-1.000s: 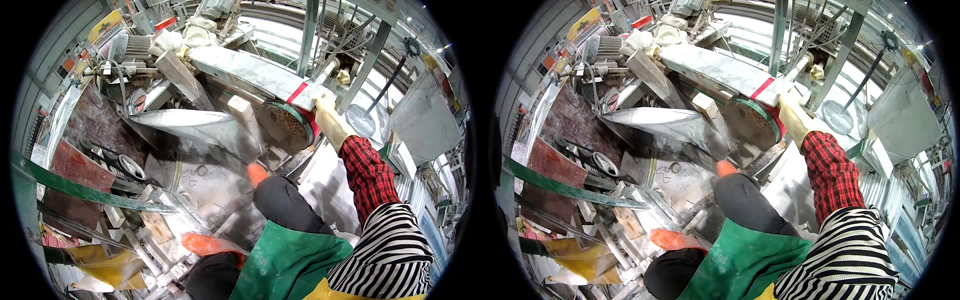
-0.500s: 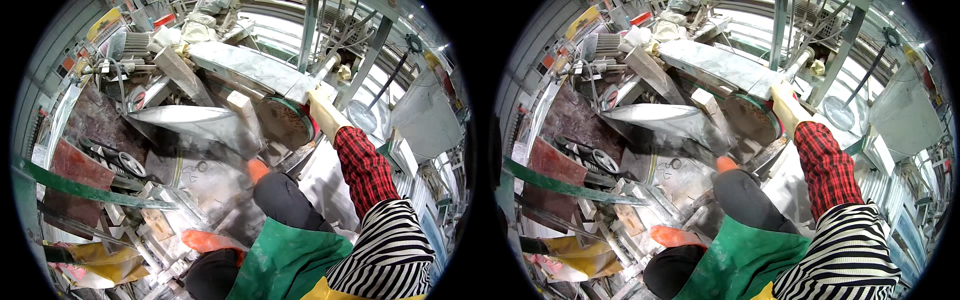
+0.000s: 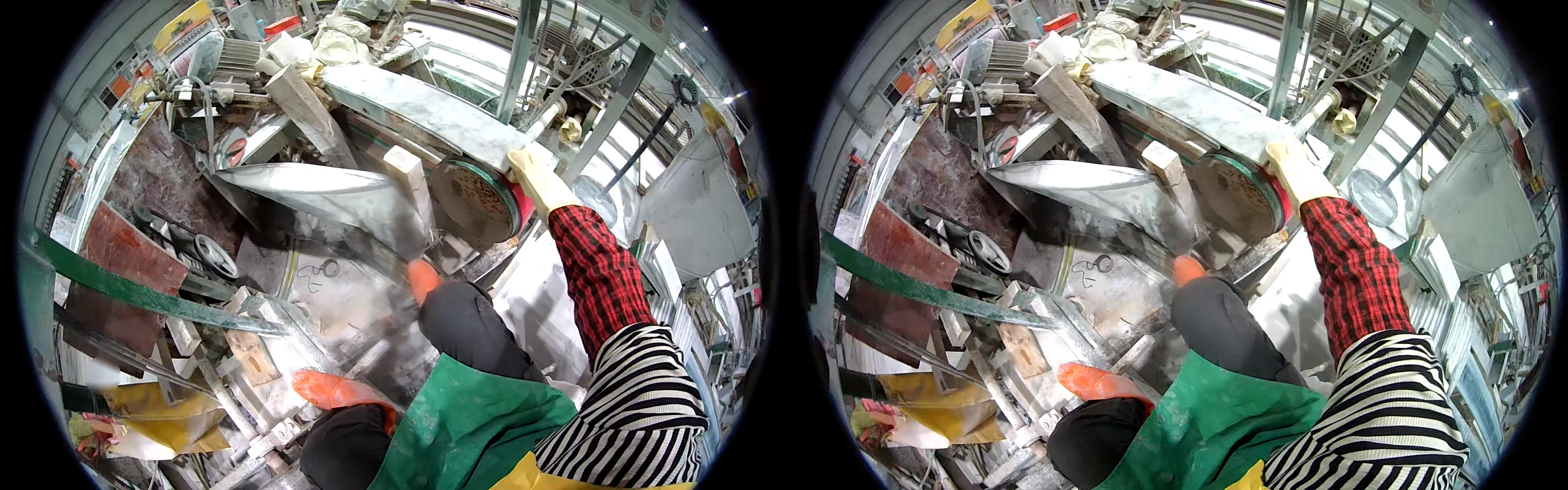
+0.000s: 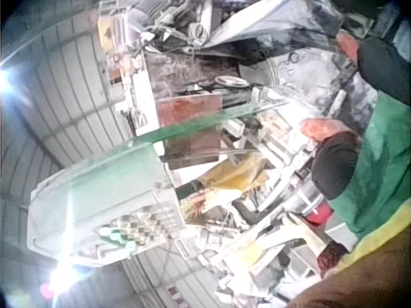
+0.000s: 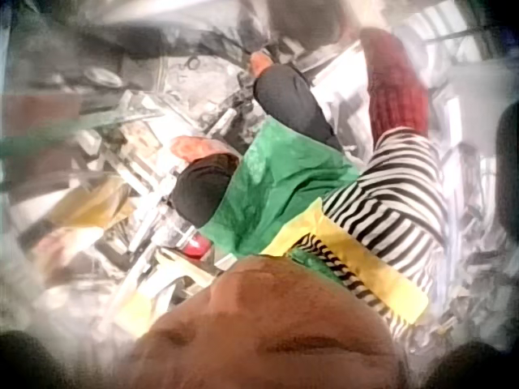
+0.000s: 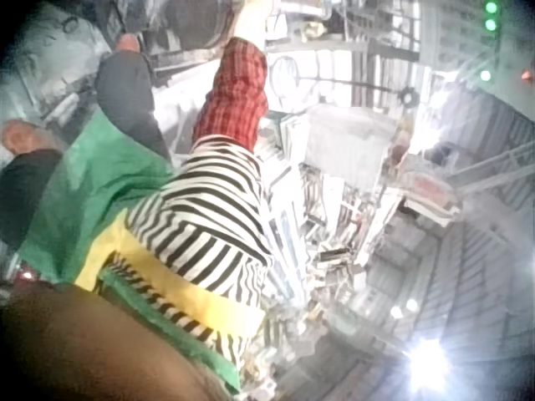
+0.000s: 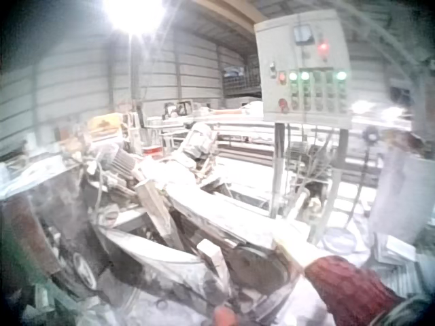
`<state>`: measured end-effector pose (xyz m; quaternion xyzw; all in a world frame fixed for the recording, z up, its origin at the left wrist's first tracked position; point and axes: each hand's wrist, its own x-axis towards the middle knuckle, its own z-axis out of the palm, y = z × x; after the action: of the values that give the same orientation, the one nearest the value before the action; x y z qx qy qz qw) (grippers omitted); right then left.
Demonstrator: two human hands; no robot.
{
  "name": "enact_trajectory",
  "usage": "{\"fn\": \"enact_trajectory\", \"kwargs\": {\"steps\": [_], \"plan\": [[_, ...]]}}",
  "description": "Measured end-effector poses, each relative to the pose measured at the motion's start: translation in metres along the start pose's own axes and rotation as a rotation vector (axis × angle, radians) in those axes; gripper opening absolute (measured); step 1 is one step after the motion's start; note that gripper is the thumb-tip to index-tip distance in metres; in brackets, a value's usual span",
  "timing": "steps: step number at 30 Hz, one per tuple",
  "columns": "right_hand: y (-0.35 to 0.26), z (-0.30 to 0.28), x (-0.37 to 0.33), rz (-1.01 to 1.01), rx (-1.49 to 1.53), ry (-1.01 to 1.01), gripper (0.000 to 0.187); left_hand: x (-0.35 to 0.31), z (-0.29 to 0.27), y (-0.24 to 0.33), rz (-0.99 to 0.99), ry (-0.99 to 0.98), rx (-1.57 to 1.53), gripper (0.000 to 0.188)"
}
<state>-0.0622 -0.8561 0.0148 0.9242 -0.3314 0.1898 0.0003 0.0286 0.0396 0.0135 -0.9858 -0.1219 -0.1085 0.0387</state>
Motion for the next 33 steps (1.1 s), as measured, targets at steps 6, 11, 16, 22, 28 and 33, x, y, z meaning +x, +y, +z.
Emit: {"fn": "enact_trajectory", "kwargs": {"steps": [6,11,16,22,28,33], "plan": [[0.028,0.054,0.027,-0.192,-0.272,-0.114,0.028,-0.014,-0.028,0.026,-0.048,0.047,-0.089,0.032],[0.091,0.088,0.095,0.067,-0.115,-0.262,0.033,0.006,-0.013,0.06,0.078,0.263,-0.028,0.031],[-0.148,0.071,0.112,-0.024,0.332,-0.447,0.047,-0.012,-0.027,0.057,-0.064,0.17,0.004,0.03],[-0.283,0.143,0.036,-0.33,0.721,-0.627,0.047,-0.013,-0.04,0.08,-0.083,0.129,-0.033,0.034],[-0.338,0.153,-0.026,-0.766,-0.08,-1.077,0.051,-0.017,-0.046,0.083,-0.081,0.13,-0.037,0.032],[-0.334,0.163,-0.014,-0.633,0.292,-0.951,0.049,-0.017,-0.049,0.092,-0.074,0.12,-0.02,0.031]]}}
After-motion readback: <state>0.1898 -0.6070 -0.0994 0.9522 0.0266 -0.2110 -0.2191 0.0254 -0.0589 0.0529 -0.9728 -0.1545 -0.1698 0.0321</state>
